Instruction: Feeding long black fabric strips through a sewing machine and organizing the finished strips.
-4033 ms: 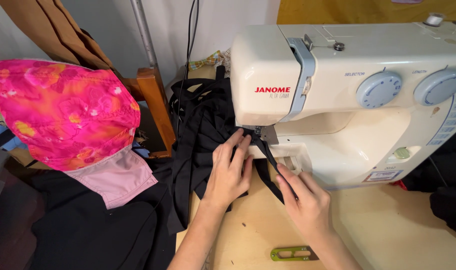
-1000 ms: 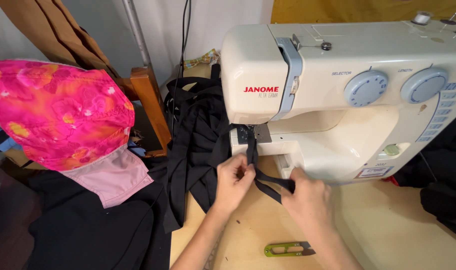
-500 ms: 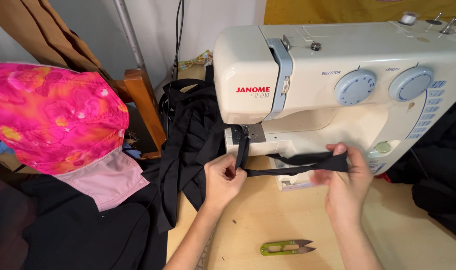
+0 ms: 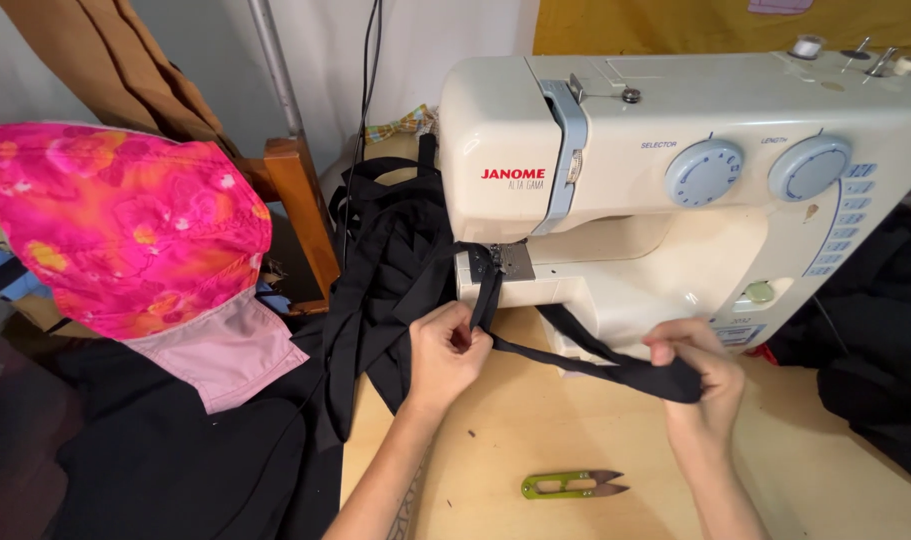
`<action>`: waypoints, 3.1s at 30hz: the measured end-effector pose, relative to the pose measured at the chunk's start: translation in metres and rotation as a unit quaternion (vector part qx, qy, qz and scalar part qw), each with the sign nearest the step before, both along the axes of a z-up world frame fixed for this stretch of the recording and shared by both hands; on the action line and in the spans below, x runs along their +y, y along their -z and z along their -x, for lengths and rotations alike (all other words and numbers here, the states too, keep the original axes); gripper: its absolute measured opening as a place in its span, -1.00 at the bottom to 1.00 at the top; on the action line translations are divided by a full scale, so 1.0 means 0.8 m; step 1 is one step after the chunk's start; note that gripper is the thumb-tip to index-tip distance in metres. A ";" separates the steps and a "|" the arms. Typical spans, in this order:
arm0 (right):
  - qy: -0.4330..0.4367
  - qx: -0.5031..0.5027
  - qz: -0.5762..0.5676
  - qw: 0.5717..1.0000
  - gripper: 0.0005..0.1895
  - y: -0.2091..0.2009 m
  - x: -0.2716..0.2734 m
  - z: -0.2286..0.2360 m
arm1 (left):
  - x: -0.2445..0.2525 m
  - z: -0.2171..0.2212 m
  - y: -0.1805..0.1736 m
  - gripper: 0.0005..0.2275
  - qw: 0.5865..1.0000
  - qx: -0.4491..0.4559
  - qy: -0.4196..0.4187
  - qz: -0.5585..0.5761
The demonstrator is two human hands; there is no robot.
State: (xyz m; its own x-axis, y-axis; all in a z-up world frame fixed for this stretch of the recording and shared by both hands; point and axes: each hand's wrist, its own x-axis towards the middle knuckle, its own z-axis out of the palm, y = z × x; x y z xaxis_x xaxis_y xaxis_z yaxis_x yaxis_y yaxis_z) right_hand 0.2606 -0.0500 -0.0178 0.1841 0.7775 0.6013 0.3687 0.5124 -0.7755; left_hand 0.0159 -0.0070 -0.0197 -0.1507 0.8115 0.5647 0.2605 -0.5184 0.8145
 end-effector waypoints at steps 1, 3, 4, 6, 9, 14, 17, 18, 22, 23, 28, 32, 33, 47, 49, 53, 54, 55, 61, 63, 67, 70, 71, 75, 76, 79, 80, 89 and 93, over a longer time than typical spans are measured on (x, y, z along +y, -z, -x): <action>-0.064 0.074 0.032 0.995 -0.65 0.008 0.000 -0.006 | -0.001 -0.001 0.001 -0.90 1.000 -0.006 0.002 0.007; -0.131 0.156 0.135 0.970 -0.71 0.029 0.002 -0.022 | -0.002 -0.002 0.002 -0.91 1.000 -0.017 0.007 0.020; -0.134 0.164 0.207 0.955 -0.72 0.037 0.002 -0.030 | -0.002 -0.004 0.002 -0.94 0.998 -0.050 0.014 0.040; -0.184 0.064 0.217 0.956 -0.74 0.042 0.005 -0.037 | -0.003 -0.008 0.003 -0.93 0.990 -0.116 0.030 0.078; -0.217 -0.219 0.249 0.918 -0.69 0.016 0.013 -0.020 | -0.005 -0.010 0.003 -0.85 0.969 -0.213 0.087 0.087; -0.123 -0.238 0.509 0.818 -0.54 -0.030 -0.005 -0.005 | -0.014 -0.011 0.007 -0.84 0.964 -0.217 0.119 0.100; -0.075 -0.113 0.468 0.874 -0.62 -0.028 -0.007 0.001 | -0.026 -0.013 0.004 -0.85 0.950 -0.247 0.135 0.133; -0.055 -0.162 0.329 0.929 -0.69 -0.024 -0.010 0.005 | -0.031 -0.013 0.003 -0.85 0.947 -0.254 0.136 0.145; 0.007 -0.222 -0.007 0.975 -0.89 -0.018 -0.020 0.040 | -0.041 -0.021 0.007 -0.95 0.969 -0.184 0.059 0.156; 0.016 -0.210 -0.022 0.977 -0.89 -0.018 -0.024 0.048 | -0.041 -0.021 0.011 -0.96 0.974 -0.159 0.058 0.149; -0.021 -0.263 -0.055 0.963 -0.78 -0.019 -0.015 0.086 | -0.030 -0.011 0.035 -0.94 0.961 -0.163 0.158 0.159; 0.026 -0.450 -0.097 0.888 -0.64 -0.017 0.003 0.106 | -0.021 0.002 0.041 -0.84 0.925 -0.218 0.260 0.172; 0.022 -0.467 -0.052 0.883 -0.65 -0.014 0.006 0.111 | -0.020 0.004 0.037 -0.81 0.919 -0.225 0.275 0.169; -0.171 -0.259 0.223 0.924 -0.85 -0.030 0.011 0.091 | -0.023 -0.003 0.024 -0.68 0.915 -0.204 0.274 0.213; -0.259 -0.206 0.300 0.895 -0.86 -0.030 0.011 0.089 | -0.022 -0.004 0.022 -0.64 0.921 -0.181 0.278 0.203; -0.440 -0.119 0.325 0.829 -0.86 -0.025 0.013 0.080 | -0.027 -0.002 0.016 -0.73 0.940 -0.097 0.300 0.126; -0.459 -0.096 0.309 0.827 -0.85 -0.025 0.014 0.075 | -0.027 -0.001 0.016 -0.80 0.945 -0.065 0.308 0.091; -0.477 -0.073 0.294 0.825 -0.84 -0.026 0.015 0.070 | -0.026 -0.003 0.017 -0.77 0.943 -0.057 0.299 0.135; -0.136 -0.156 0.229 0.951 -0.81 -0.036 0.011 0.088 | -0.019 -0.006 0.032 -0.78 0.937 -0.044 0.267 0.221; -0.022 -0.216 0.171 0.961 -0.88 -0.043 0.007 0.101 | -0.019 -0.007 0.036 -0.79 0.909 -0.136 0.325 0.222; -0.065 -0.266 0.057 0.960 -0.66 -0.052 -0.003 0.106 | -0.021 0.001 0.032 -0.88 0.879 -0.171 0.378 0.235; -0.091 -0.350 0.095 0.927 -0.51 -0.049 -0.001 0.105 | -0.026 0.004 0.027 -0.89 0.867 -0.192 0.382 0.256; -0.093 -0.379 0.116 0.913 -0.48 -0.047 0.001 0.104 | -0.027 0.004 0.025 -0.89 0.866 -0.195 0.383 0.256; -0.079 -0.346 -0.007 0.935 -0.67 -0.037 0.006 0.097 | -0.023 0.002 0.029 -0.88 0.855 -0.227 0.367 0.287; -0.084 -0.333 -0.004 0.939 -0.73 -0.037 0.005 0.094 | -0.021 0.000 0.034 -0.89 0.885 -0.197 0.348 0.240; -0.086 -0.327 0.001 0.941 -0.85 -0.040 0.005 0.092 | -0.012 -0.006 0.051 -0.90 0.936 -0.135 0.292 0.140; -0.084 -0.330 0.002 0.940 -0.87 -0.043 0.005 0.091 | -0.009 -0.007 0.056 -0.89 0.941 -0.133 0.282 0.135; -0.127 -0.211 0.168 0.955 -0.90 -0.045 0.007 0.080 | -0.008 -0.008 0.053 -0.81 0.969 -0.077 0.212 0.098; -0.100 -0.268 0.197 0.938 -0.85 -0.057 0.007 0.062 | -0.010 -0.008 0.047 -0.84 0.972 -0.081 0.179 0.128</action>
State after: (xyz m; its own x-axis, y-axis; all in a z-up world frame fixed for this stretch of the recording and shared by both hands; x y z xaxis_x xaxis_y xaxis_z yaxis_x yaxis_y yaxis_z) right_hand 0.2112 -0.0446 0.0275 -0.2355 0.9456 0.2244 0.6871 0.3253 -0.6497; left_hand 0.0221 -0.0153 -0.0570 0.0969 0.9389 0.3302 -0.0424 -0.3276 0.9439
